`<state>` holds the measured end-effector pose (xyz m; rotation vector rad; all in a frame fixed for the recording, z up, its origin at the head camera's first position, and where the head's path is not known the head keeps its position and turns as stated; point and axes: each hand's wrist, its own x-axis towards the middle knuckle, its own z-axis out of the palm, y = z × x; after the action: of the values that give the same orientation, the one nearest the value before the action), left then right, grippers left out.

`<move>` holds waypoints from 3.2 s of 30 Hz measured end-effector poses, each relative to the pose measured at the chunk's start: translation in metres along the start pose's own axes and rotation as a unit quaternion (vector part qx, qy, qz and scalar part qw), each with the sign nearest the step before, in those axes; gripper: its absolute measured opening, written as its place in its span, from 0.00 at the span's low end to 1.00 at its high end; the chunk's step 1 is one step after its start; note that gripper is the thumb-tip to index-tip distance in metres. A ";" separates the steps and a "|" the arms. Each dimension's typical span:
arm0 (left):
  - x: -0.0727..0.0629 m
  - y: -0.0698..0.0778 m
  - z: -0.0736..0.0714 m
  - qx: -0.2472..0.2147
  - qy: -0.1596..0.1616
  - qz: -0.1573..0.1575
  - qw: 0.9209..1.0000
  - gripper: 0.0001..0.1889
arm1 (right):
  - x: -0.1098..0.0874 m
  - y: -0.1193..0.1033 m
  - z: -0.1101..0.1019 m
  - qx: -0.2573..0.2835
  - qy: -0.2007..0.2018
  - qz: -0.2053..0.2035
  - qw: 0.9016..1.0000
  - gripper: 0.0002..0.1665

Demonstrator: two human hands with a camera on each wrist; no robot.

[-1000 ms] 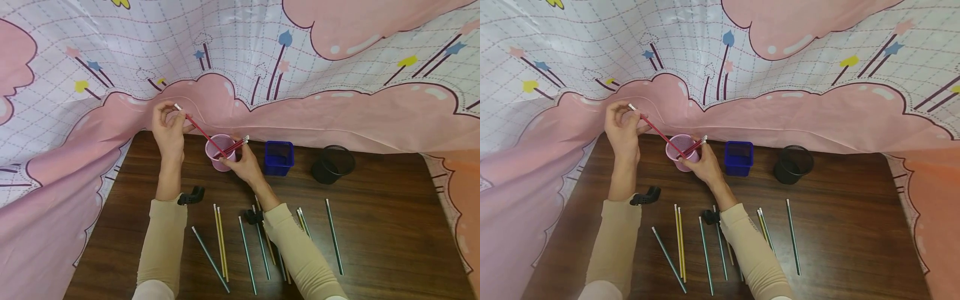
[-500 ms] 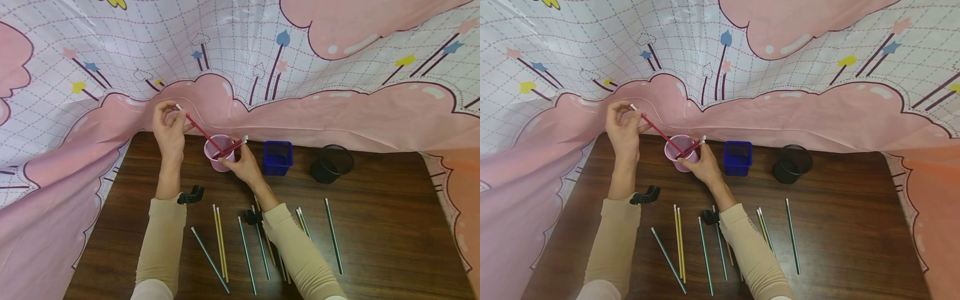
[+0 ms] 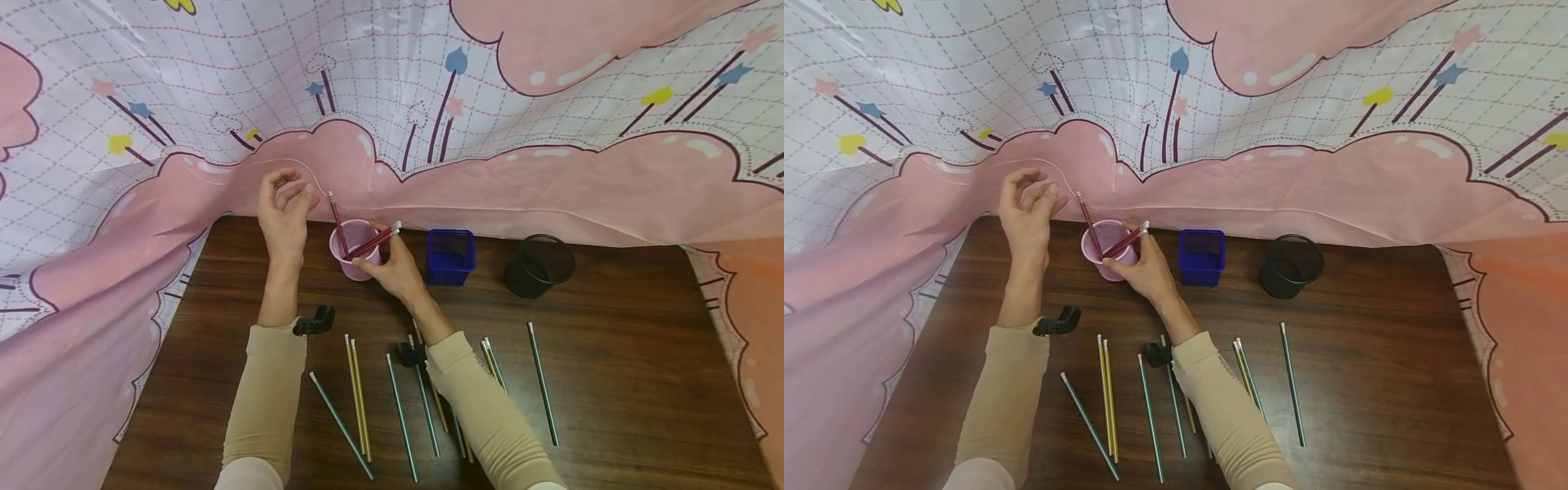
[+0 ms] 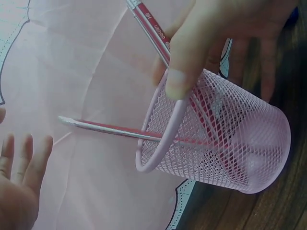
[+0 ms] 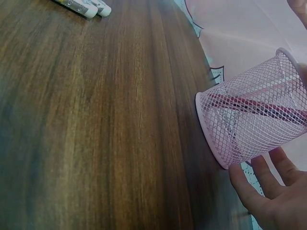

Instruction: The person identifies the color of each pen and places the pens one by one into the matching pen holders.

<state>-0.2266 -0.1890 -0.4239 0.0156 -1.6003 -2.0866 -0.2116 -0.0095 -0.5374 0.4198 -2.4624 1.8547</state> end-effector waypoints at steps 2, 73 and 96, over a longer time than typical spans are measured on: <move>0.000 0.000 0.000 0.001 -0.003 0.007 1.000 0.18 | 0.000 0.000 0.001 -0.001 -0.001 -0.001 1.000 0.45; -0.049 -0.018 -0.059 0.072 0.004 -0.024 0.997 0.24 | -0.050 -0.081 -0.093 0.027 0.032 -0.019 0.999 0.49; -0.074 -0.015 -0.099 0.060 0.012 -0.040 0.997 0.22 | -0.048 -0.035 -0.142 -0.194 0.113 -0.036 0.974 0.50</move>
<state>-0.1378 -0.2467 -0.4896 0.1467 -1.7344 -2.0384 -0.1767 0.1252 -0.4719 0.2577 -2.5257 1.2664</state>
